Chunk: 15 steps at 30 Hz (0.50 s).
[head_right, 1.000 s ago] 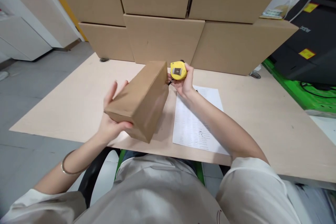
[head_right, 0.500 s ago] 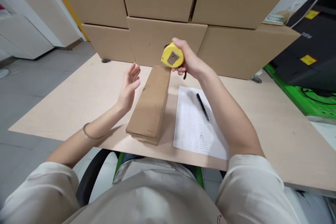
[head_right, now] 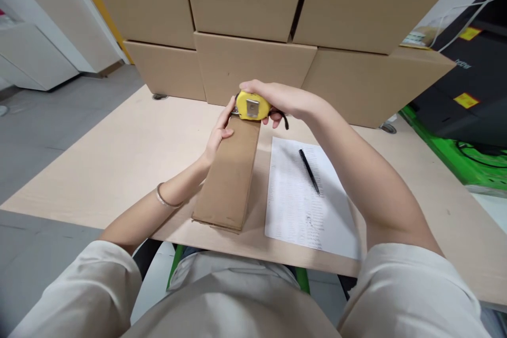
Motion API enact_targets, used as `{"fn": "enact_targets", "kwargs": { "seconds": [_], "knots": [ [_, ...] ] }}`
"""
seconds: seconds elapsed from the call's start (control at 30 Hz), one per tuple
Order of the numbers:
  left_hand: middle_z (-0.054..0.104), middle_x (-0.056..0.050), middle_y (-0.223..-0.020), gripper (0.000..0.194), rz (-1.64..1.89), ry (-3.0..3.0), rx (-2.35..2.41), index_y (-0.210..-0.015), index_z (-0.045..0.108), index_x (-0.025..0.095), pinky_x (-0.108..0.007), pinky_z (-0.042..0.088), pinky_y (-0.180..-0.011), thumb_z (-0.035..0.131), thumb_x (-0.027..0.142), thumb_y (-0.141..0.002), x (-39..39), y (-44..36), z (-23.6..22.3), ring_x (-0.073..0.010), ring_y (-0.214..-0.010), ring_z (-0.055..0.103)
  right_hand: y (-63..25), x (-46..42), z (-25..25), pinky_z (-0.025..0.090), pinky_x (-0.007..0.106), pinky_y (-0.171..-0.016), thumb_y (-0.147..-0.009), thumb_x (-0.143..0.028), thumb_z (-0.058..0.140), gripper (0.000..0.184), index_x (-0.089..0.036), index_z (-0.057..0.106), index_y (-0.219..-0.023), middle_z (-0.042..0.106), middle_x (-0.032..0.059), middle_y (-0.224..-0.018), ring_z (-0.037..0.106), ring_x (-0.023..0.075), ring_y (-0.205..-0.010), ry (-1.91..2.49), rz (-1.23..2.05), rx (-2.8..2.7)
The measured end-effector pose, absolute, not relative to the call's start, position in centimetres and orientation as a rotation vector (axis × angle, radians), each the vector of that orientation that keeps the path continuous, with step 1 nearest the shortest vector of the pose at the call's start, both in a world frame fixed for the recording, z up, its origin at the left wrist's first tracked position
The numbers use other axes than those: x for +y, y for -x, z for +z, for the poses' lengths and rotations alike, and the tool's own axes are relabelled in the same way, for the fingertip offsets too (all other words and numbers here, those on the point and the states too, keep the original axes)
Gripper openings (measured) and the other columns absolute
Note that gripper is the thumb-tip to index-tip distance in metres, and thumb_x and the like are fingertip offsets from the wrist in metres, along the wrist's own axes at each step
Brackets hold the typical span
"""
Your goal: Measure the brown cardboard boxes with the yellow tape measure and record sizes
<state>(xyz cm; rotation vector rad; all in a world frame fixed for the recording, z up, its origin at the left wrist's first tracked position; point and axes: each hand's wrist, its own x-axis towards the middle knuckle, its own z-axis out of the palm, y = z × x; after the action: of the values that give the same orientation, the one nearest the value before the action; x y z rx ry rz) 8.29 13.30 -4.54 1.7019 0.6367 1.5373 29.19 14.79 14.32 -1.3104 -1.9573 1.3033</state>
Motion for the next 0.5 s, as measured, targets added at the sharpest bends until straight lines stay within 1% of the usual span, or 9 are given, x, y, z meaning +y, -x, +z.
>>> {"fn": "enact_targets", "kwargs": {
  "seconds": [0.1,0.2,0.27,0.37,0.5],
  "knots": [
    [0.033,0.000,-0.200,0.091,1.527,-1.732,0.649,-0.181,0.052,0.031,-0.055,0.013,-0.153,0.075,0.051,-0.095,13.1,-7.9,-4.1,-0.0428,-0.189,0.015,-32.3,14.4,14.1,0.045,0.031,-0.046,-0.097,-0.077,0.077,0.055,-0.023,0.074,-0.097,0.067,0.0056,-0.071,0.056,0.0178,-0.050,1.345,1.254,-1.954],
    [0.034,0.001,-0.200,0.091,1.527,-1.739,0.693,-0.180,0.054,0.031,-0.052,0.009,-0.154,0.071,0.044,-0.092,12.9,-8.0,-4.0,-0.0397,-0.190,0.015,-34.5,14.2,13.4,0.047,0.031,-0.046,-0.099,-0.078,0.069,0.056,-0.023,0.072,-0.097,0.066,0.0045,-0.067,0.053,0.0168,-0.047,1.328,1.240,-1.993],
    [0.033,0.002,-0.200,0.093,1.509,-1.734,0.730,-0.182,0.052,0.031,-0.050,0.011,-0.154,0.067,0.040,-0.090,12.7,-8.2,-4.0,-0.0374,-0.190,0.016,-35.1,14.3,12.8,0.048,0.031,-0.046,-0.098,-0.080,0.067,0.057,-0.023,0.070,-0.095,0.064,0.0031,-0.064,0.050,0.0158,-0.045,1.295,1.261,-2.018],
    [0.029,0.004,-0.200,0.097,1.482,-1.723,0.755,-0.184,0.048,0.032,-0.048,0.018,-0.153,0.065,0.038,-0.089,12.6,-8.4,-4.0,-0.0347,-0.189,0.018,-34.8,14.5,12.0,0.050,0.030,-0.046,-0.099,-0.078,0.066,0.055,-0.024,0.068,-0.093,0.062,0.0016,-0.065,0.050,0.0153,-0.045,1.225,1.290,-2.020],
    [0.027,0.007,-0.200,0.100,1.472,-1.717,0.772,-0.186,0.046,0.034,-0.047,0.020,-0.153,0.066,0.038,-0.088,12.5,-8.3,-3.8,-0.0343,-0.189,0.019,-34.0,14.6,11.6,0.053,0.031,-0.046,-0.099,-0.073,0.067,0.048,-0.026,0.068,-0.095,0.062,0.0007,-0.066,0.049,0.0159,-0.045,1.197,1.317,-1.979]
  ]
}}
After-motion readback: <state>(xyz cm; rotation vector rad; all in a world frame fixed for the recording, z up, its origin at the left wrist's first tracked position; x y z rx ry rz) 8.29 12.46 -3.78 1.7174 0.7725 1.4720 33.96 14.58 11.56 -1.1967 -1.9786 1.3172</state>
